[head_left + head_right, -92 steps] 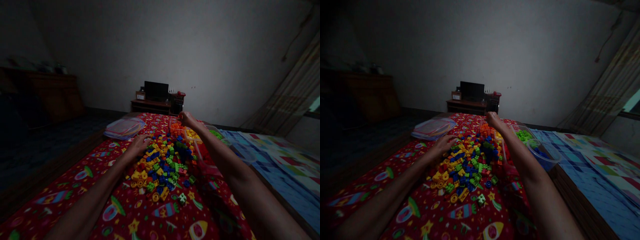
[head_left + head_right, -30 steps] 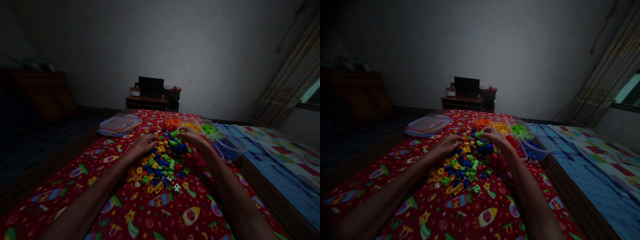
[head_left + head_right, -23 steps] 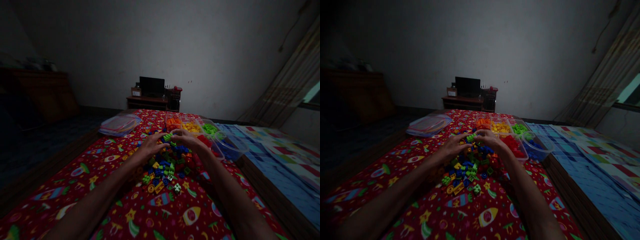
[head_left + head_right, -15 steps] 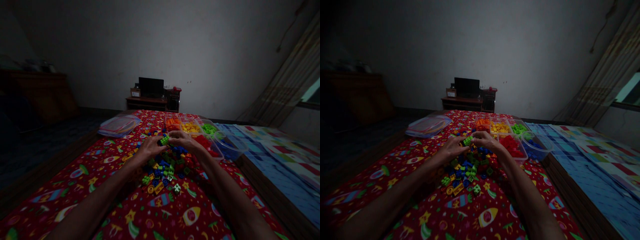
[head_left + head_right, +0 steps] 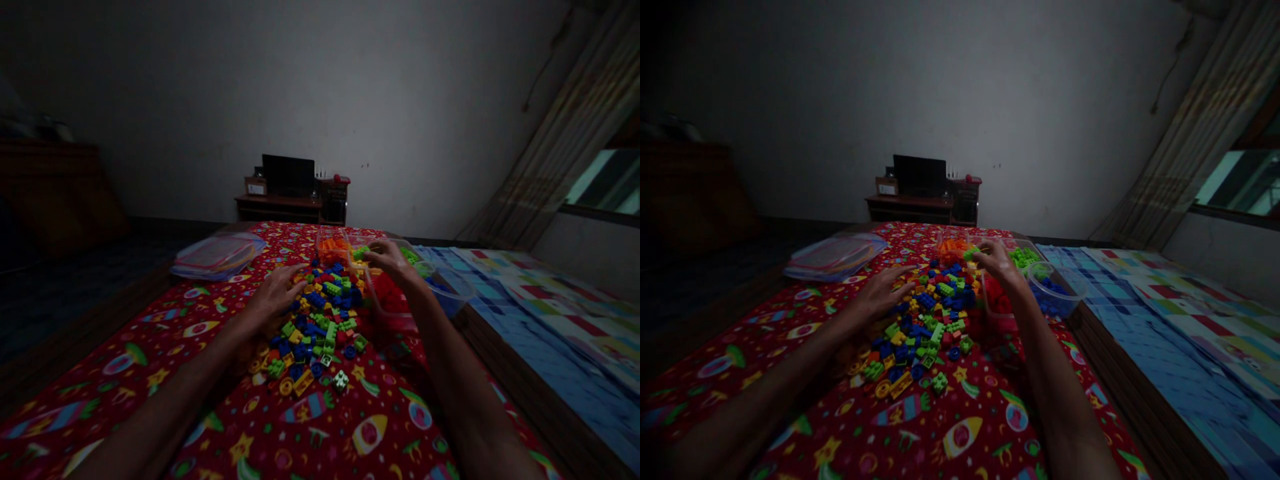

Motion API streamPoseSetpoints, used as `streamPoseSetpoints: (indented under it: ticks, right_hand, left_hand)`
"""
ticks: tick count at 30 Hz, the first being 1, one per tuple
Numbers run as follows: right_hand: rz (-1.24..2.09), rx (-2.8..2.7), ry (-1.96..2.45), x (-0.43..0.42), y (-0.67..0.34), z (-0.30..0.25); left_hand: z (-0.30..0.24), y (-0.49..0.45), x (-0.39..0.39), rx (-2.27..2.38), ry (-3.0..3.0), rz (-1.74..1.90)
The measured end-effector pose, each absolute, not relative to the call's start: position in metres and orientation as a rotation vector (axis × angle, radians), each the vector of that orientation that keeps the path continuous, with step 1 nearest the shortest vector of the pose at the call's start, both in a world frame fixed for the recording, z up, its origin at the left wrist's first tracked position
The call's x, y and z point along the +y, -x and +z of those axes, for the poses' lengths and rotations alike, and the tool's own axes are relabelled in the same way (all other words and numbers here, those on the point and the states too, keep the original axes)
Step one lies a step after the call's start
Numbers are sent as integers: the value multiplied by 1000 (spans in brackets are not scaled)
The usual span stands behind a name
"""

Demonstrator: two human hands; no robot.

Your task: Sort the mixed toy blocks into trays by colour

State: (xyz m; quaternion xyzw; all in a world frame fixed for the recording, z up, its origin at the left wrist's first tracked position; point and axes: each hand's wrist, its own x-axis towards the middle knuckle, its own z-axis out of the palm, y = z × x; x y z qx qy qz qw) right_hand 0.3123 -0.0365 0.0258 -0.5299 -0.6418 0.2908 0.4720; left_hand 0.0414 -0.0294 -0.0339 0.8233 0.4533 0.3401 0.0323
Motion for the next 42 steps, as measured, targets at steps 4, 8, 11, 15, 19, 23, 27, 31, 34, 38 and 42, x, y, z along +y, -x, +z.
streamPoseSetpoints:
  ticks: [4,8,11,15,19,23,27,31,34,38,42]
  right_hand:
    - [361,-1436,1674,-18,-367,37]
    - [28,-1446,1968,2,-405,48]
    - [-33,-1535,2046,11,-415,52]
    - [-81,-1649,1989,5,-399,52]
    - [1,-1898,1728,-13,-353,43]
    - [99,-2214,1579,-31,-298,23]
    - [16,-2387,1670,-43,-258,-4]
    - [-123,-2427,1745,-48,-240,-22]
    - [-68,-2416,1733,-48,-242,-19]
    - [-52,-2275,1708,-44,-261,-2]
    - [-8,-2143,1715,-42,-279,7]
  left_hand:
    - [-35,-17,-12,1574,-2456,1065]
    - [-40,-2,-1,1655,-2427,1007]
    - [-47,3,3,1658,-2448,949]
    - [-57,13,12,1674,-2422,932]
    - [-65,28,22,1746,-2368,848]
    - [-71,38,24,1770,-2400,738]
    - [-76,40,19,1728,-2448,716]
    - [-81,43,14,1722,-2468,780]
    - [-84,45,13,1718,-2448,809]
    - [-86,46,14,1726,-2444,828]
    - [-87,46,15,1715,-2436,819]
